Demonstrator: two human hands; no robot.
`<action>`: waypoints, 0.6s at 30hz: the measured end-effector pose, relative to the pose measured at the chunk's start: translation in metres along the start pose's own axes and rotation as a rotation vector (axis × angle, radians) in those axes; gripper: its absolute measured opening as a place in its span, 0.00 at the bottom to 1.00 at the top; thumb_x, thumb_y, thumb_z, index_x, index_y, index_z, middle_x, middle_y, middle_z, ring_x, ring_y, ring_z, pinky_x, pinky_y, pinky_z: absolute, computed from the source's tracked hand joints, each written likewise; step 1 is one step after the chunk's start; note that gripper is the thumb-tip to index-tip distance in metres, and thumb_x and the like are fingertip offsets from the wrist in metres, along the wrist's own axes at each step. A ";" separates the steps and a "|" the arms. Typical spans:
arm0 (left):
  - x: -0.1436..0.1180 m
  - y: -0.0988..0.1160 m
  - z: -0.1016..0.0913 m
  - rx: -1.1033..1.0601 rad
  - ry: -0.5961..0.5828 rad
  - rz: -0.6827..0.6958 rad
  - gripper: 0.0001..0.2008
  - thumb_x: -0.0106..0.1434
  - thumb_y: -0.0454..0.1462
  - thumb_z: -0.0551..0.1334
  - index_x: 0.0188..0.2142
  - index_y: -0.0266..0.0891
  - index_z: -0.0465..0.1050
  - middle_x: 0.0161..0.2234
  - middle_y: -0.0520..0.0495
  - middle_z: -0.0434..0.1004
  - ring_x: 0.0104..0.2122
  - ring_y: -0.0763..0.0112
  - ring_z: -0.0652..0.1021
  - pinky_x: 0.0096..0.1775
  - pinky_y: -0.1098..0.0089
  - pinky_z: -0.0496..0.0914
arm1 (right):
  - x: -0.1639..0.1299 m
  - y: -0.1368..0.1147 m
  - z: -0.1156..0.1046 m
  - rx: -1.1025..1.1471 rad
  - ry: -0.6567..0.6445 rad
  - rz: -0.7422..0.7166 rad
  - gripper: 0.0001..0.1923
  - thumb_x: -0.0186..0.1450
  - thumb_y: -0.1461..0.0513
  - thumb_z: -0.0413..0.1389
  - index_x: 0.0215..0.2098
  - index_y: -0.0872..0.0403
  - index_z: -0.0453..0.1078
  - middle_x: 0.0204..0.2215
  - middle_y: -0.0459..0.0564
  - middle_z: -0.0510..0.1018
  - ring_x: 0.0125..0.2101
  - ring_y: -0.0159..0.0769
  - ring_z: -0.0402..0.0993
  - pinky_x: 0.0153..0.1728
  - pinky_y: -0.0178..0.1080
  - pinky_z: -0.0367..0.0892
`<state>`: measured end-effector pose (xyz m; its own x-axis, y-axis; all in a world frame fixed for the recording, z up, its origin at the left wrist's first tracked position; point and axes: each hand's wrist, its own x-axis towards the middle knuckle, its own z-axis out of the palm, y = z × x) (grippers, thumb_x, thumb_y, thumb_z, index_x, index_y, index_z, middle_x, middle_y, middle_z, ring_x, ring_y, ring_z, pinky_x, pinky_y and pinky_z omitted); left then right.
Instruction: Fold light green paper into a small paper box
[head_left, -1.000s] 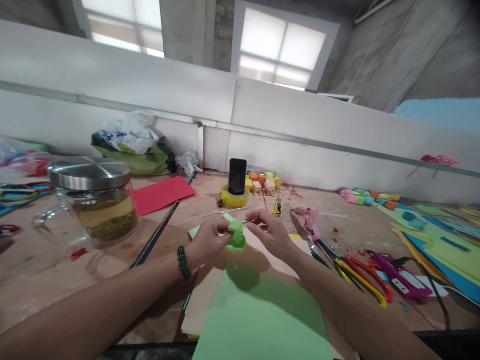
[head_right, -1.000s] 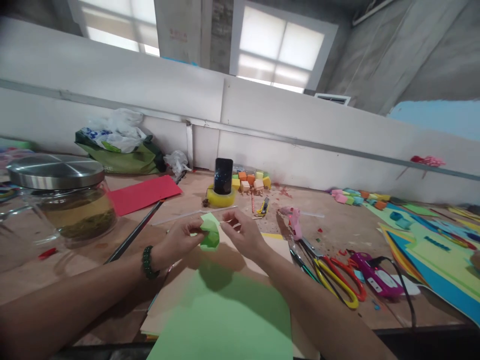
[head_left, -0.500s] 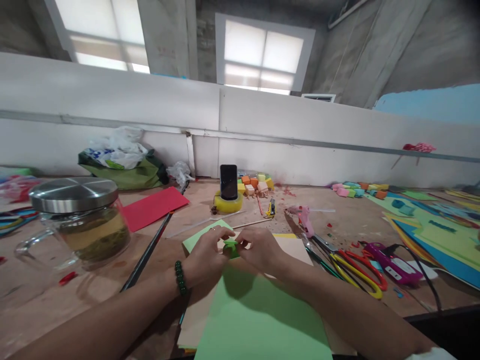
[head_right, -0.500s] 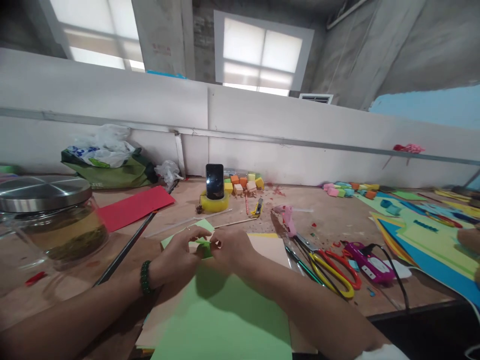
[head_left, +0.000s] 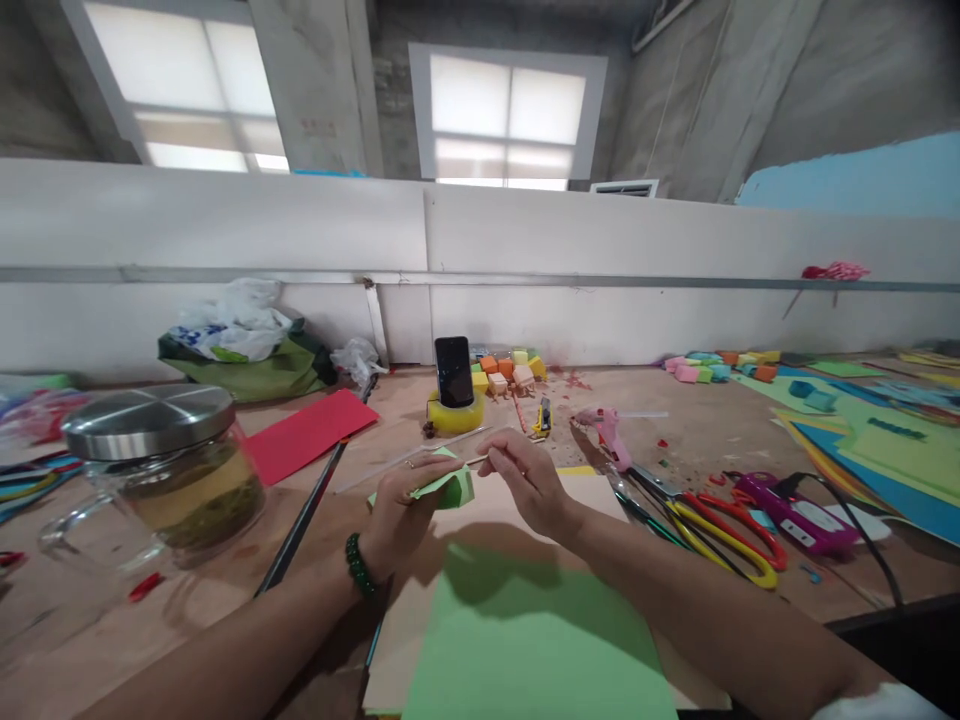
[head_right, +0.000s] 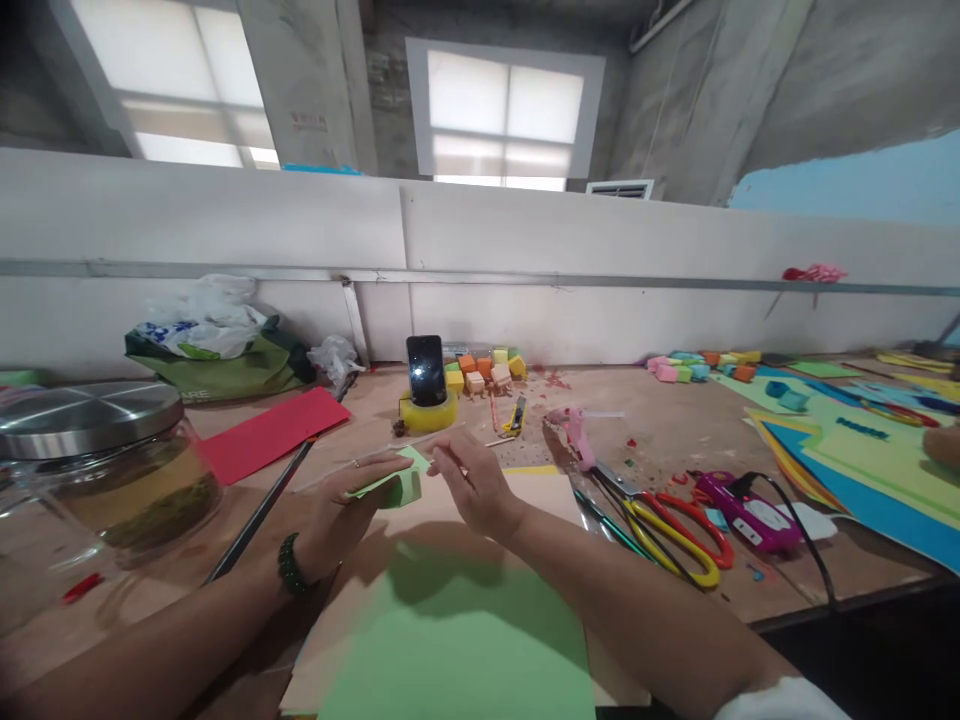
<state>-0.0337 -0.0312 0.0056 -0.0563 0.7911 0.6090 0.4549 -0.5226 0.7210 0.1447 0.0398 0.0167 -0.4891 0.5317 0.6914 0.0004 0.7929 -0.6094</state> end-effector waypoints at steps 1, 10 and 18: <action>-0.001 0.001 0.000 -0.006 0.007 0.009 0.13 0.62 0.45 0.60 0.37 0.43 0.82 0.39 0.42 0.82 0.41 0.60 0.78 0.45 0.61 0.72 | -0.001 0.000 0.001 0.010 -0.021 -0.015 0.10 0.69 0.60 0.45 0.37 0.53 0.68 0.29 0.47 0.73 0.30 0.32 0.72 0.34 0.35 0.69; -0.003 0.002 0.005 0.006 -0.033 0.056 0.12 0.63 0.43 0.60 0.37 0.44 0.81 0.35 0.43 0.82 0.39 0.61 0.79 0.42 0.62 0.74 | -0.001 0.005 0.007 0.032 -0.062 -0.093 0.05 0.64 0.60 0.54 0.32 0.52 0.70 0.30 0.49 0.73 0.31 0.32 0.71 0.30 0.34 0.70; -0.001 0.011 0.010 0.002 -0.187 -0.069 0.10 0.60 0.39 0.61 0.26 0.40 0.79 0.31 0.43 0.79 0.36 0.62 0.76 0.38 0.65 0.71 | -0.003 -0.013 0.008 -0.210 -0.124 -0.020 0.08 0.53 0.64 0.62 0.32 0.53 0.72 0.31 0.48 0.75 0.33 0.37 0.72 0.35 0.38 0.67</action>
<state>-0.0200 -0.0343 0.0098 0.0785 0.8703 0.4862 0.4572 -0.4648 0.7582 0.1389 0.0259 0.0193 -0.5942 0.4852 0.6415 0.1646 0.8540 -0.4935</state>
